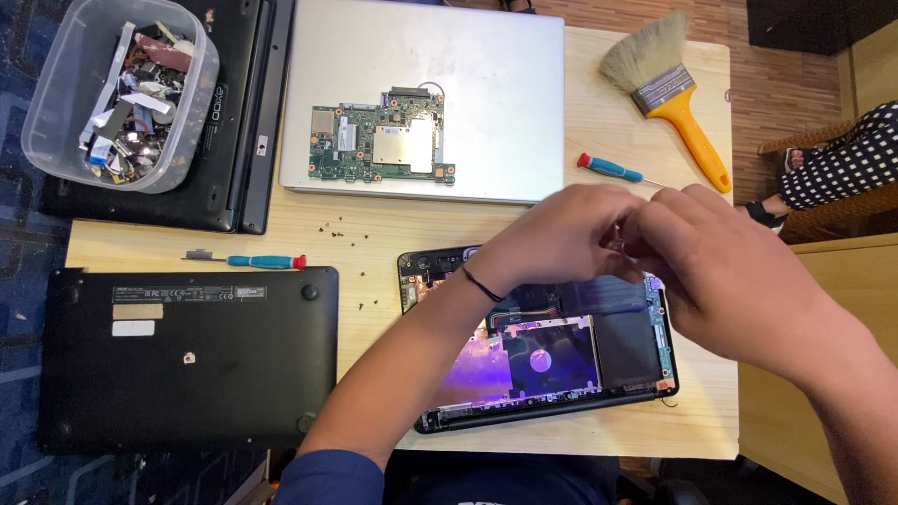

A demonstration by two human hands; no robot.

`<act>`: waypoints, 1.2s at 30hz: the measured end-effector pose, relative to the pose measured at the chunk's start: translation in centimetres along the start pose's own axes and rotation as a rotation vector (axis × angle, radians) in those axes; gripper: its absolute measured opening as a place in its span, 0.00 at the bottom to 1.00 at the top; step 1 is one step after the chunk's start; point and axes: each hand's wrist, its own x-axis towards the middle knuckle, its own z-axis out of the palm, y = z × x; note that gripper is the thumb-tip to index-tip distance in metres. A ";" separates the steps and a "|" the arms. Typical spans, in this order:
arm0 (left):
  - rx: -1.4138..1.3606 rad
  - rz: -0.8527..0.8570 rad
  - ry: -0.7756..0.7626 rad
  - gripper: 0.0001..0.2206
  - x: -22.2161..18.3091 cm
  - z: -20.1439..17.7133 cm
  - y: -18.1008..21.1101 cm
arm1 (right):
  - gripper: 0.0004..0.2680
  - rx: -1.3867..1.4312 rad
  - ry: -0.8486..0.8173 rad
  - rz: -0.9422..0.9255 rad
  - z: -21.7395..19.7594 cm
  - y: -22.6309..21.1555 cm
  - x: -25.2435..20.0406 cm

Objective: Disassembling and cleaning internal components of a laptop using screwdrivers and a brush

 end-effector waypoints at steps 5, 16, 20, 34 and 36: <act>-0.149 -0.058 -0.101 0.08 -0.6 -1.0 -0.1 | 0.08 -0.071 0.070 -0.031 0.3 -0.2 -0.1; -0.120 -0.105 -0.069 0.10 -0.6 -1.7 0.6 | 0.13 -0.091 0.171 -0.110 0.3 0.7 0.0; -0.061 0.014 -0.019 0.08 -0.3 -1.6 0.4 | 0.09 0.060 0.173 -0.033 0.4 0.2 -0.1; -0.011 0.026 0.029 0.11 -0.2 -1.6 0.8 | 0.10 0.179 0.209 -0.027 0.4 0.1 -0.7; 0.050 0.010 0.023 0.11 -0.1 -1.3 1.0 | 0.07 -0.096 0.207 0.082 1.0 0.4 -0.9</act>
